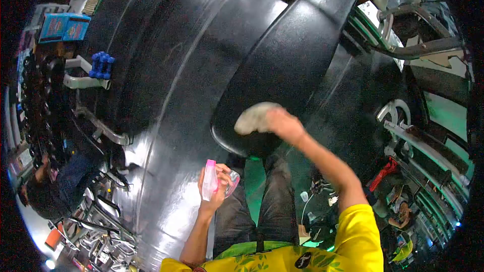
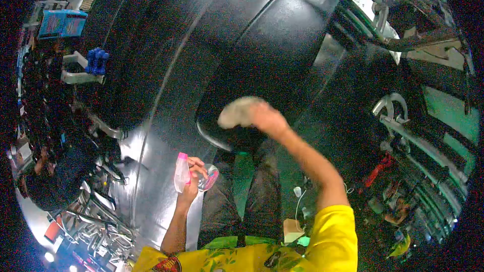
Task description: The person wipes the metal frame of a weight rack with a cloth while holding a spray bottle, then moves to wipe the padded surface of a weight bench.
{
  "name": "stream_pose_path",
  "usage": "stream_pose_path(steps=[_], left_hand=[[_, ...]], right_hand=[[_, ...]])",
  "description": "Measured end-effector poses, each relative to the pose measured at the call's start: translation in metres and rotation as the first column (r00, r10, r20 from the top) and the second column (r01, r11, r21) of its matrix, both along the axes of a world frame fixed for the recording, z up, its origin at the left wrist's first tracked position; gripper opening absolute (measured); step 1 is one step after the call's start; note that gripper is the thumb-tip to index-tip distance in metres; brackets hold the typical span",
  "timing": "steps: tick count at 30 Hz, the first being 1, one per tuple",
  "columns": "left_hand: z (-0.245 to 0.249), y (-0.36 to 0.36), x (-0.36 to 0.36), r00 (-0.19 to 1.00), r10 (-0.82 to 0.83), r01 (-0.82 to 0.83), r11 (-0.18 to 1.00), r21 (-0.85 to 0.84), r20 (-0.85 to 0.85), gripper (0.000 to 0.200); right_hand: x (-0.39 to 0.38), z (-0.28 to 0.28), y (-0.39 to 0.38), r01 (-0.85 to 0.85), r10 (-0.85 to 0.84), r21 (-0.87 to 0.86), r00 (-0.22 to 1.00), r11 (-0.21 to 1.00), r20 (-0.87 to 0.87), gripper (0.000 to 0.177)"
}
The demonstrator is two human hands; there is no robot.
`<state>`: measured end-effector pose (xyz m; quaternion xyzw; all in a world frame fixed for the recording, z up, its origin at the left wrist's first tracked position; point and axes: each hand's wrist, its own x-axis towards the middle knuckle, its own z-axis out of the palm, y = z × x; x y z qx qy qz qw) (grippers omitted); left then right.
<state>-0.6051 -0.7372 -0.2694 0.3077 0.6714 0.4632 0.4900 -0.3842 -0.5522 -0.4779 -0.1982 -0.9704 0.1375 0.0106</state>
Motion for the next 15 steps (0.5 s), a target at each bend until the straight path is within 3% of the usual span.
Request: stream_pose_path(steps=[1, 3, 5, 6, 7, 8, 9, 10, 11, 12, 13, 14, 15], left_hand=[[0.002, -0.002, 0.002, 1.000, 0.012, -0.012, 1.000, -0.028, 0.005, 0.048], [-0.016, -0.020, 0.003, 0.997, 0.060, -0.062, 0.998, 0.028, 0.056, 0.040], [-0.020, -0.024, 0.005, 0.988, 0.115, -0.124, 0.989, 0.086, 0.105, 0.036], [-0.012, -0.022, 0.007, 0.994, 0.084, -0.087, 0.995, 0.043, 0.062, 0.041], [-0.008, -0.019, 0.008, 0.999, 0.049, -0.049, 0.999, 0.000, 0.020, 0.048], [-0.007, -0.016, 0.009, 0.999, 0.051, -0.051, 0.999, 0.005, 0.019, 0.048], [-0.006, -0.015, 0.011, 0.997, 0.073, -0.073, 0.997, 0.008, 0.012, 0.048], [-0.004, -0.013, 0.012, 0.995, 0.098, -0.098, 0.995, 0.010, 0.004, 0.048], [-0.001, -0.010, 0.014, 0.995, 0.103, -0.103, 0.995, 0.013, 0.003, 0.048], [0.003, -0.006, 0.014, 0.996, 0.091, -0.090, 0.996, 0.018, -0.025, 0.048], [0.006, -0.003, 0.014, 0.996, 0.078, -0.077, 0.997, 0.022, -0.053, 0.048], [0.006, -0.003, 0.015, 0.995, 0.081, -0.079, 0.997, 0.025, -0.054, 0.048], [0.005, -0.004, 0.016, 0.995, 0.075, -0.071, 0.996, 0.052, -0.068, 0.048]], right_hand=[[0.007, -0.015, 0.034, 0.072, -0.072, 0.007, 0.981, 0.997, 0.182, 0.038], [0.012, -0.008, 0.102, 0.246, -0.239, 0.059, 0.965, 0.968, -0.107, 0.046], [-0.015, 0.005, 0.119, 0.627, -0.617, 0.026, 0.772, 0.779, -0.151, 0.045], [-0.033, 0.007, 0.113, 0.674, -0.661, 0.106, 0.738, 0.731, -0.134, 0.047], [-0.046, -0.010, 0.092, 0.717, -0.695, 0.047, 0.688, 0.696, -0.209, 0.053], [-0.066, -0.002, 0.068, 0.707, -0.721, -0.145, 0.684, 0.692, -0.106, 0.051], [-0.082, 0.004, 0.037, 0.599, -0.613, -0.134, 0.770, 0.790, -0.175, 0.049], [-0.098, -0.003, -0.009, 0.618, -0.631, -0.140, 0.772, 0.774, -0.083, 0.047], [-0.103, -0.004, -0.049, 0.428, -0.469, -0.227, 0.866, 0.875, -0.174, 0.047], [-0.107, -0.016, -0.089, 0.302, -0.325, -0.267, 0.945, 0.915, -0.047, 0.046], [-0.102, -0.045, -0.132, 0.055, -0.055, -0.002, 0.998, 0.998, 0.025, 0.040], [-0.096, -0.027, -0.142, -0.059, 0.056, -0.150, 0.998, 0.987, -0.022, 0.041], [-0.090, -0.021, -0.141, -0.116, 0.110, -0.128, 0.993, 0.985, -0.050, 0.038]])
